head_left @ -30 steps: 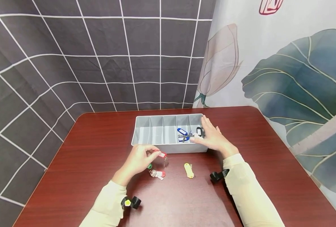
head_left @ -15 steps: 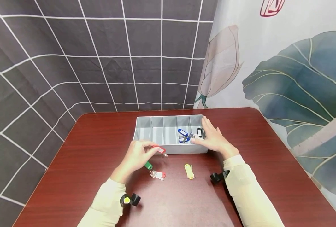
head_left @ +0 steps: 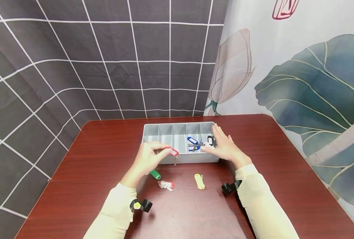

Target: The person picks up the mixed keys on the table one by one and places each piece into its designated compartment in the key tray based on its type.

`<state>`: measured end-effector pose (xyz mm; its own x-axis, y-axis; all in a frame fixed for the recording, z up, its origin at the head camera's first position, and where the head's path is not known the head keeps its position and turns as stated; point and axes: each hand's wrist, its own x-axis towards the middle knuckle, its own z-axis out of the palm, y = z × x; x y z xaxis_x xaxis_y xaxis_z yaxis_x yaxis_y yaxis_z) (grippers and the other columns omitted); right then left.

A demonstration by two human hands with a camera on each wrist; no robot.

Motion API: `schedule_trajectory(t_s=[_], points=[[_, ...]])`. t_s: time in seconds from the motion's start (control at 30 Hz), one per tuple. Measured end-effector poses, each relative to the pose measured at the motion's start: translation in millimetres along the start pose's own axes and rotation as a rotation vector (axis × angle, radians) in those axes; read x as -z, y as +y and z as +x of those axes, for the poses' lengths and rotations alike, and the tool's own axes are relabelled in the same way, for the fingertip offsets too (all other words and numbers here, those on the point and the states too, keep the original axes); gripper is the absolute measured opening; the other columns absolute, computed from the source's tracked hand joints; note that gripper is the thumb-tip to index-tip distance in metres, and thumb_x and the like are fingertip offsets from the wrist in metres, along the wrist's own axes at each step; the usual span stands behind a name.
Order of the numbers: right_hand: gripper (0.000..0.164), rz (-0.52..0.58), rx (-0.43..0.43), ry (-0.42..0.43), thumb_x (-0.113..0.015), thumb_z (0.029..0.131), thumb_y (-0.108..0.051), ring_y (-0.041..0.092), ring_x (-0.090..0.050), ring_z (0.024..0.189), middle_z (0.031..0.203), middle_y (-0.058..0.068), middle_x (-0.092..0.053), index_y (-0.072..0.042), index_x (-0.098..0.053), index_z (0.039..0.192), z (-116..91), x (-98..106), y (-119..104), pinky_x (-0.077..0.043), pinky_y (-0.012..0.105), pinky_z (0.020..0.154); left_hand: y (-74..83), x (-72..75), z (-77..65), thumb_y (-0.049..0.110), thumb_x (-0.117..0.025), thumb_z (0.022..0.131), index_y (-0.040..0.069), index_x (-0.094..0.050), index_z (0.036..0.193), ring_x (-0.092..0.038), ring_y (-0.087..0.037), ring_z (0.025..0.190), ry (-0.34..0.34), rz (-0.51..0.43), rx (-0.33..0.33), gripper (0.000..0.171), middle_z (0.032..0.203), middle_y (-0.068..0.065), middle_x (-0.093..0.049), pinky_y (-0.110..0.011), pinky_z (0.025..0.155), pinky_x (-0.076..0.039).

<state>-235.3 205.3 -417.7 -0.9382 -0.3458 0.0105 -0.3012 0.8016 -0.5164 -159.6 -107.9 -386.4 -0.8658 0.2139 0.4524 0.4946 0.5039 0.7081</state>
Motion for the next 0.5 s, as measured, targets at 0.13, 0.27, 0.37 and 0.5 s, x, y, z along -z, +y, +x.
schedule_trajectory(t_s=[0.13, 0.27, 0.37, 0.5], points=[[0.115, -0.002, 0.002, -0.002, -0.059, 0.077, -0.073, 0.028, -0.001, 0.147, 0.161, 0.007, 0.002, -0.005, -0.006, 0.154, 0.6, 0.8, -1.2, -0.004, 0.066, 0.109, 1.9, 1.8, 5.9, 0.020, -0.076, 0.083, 0.014, -0.078, 0.096, -0.065, -0.007, 0.079, -0.009, -0.044, 0.043, 0.015, 0.089, 0.005, -0.073, -0.024, 0.065, -0.051], [0.115, -0.004, 0.000, -0.006, -0.059, 0.077, -0.072, 0.028, -0.001, 0.147, 0.161, 0.007, 0.002, -0.005, -0.006, 0.154, 0.3, 1.6, -2.1, -0.005, 0.065, 0.109, 3.8, 2.9, 11.7, 0.016, -0.075, 0.083, 0.012, -0.078, 0.097, -0.065, -0.008, 0.077, -0.008, -0.068, 0.078, 0.014, 0.089, 0.004, -0.073, -0.025, 0.064, -0.051], [0.115, -0.001, -0.003, -0.009, -0.059, 0.077, -0.072, 0.026, 0.000, 0.147, 0.161, 0.007, 0.003, -0.005, -0.005, 0.154, 0.1, 0.7, -1.5, -0.004, 0.065, 0.109, 4.3, 3.4, 15.0, 0.017, -0.076, 0.083, 0.012, -0.078, 0.097, -0.065, -0.008, 0.076, -0.003, -0.069, 0.073, 0.014, 0.089, 0.003, -0.073, -0.026, 0.064, -0.052], [0.115, 0.002, -0.004, -0.013, -0.059, 0.077, -0.072, 0.025, 0.001, 0.147, 0.161, 0.007, 0.003, -0.006, -0.004, 0.154, 0.2, -0.4, -0.8, -0.004, 0.065, 0.109, 3.8, 3.7, 18.9, 0.023, -0.076, 0.084, 0.016, -0.078, 0.098, -0.061, -0.008, 0.071, 0.002, -0.055, 0.079, 0.016, 0.088, 0.007, -0.073, -0.025, 0.058, -0.049]])
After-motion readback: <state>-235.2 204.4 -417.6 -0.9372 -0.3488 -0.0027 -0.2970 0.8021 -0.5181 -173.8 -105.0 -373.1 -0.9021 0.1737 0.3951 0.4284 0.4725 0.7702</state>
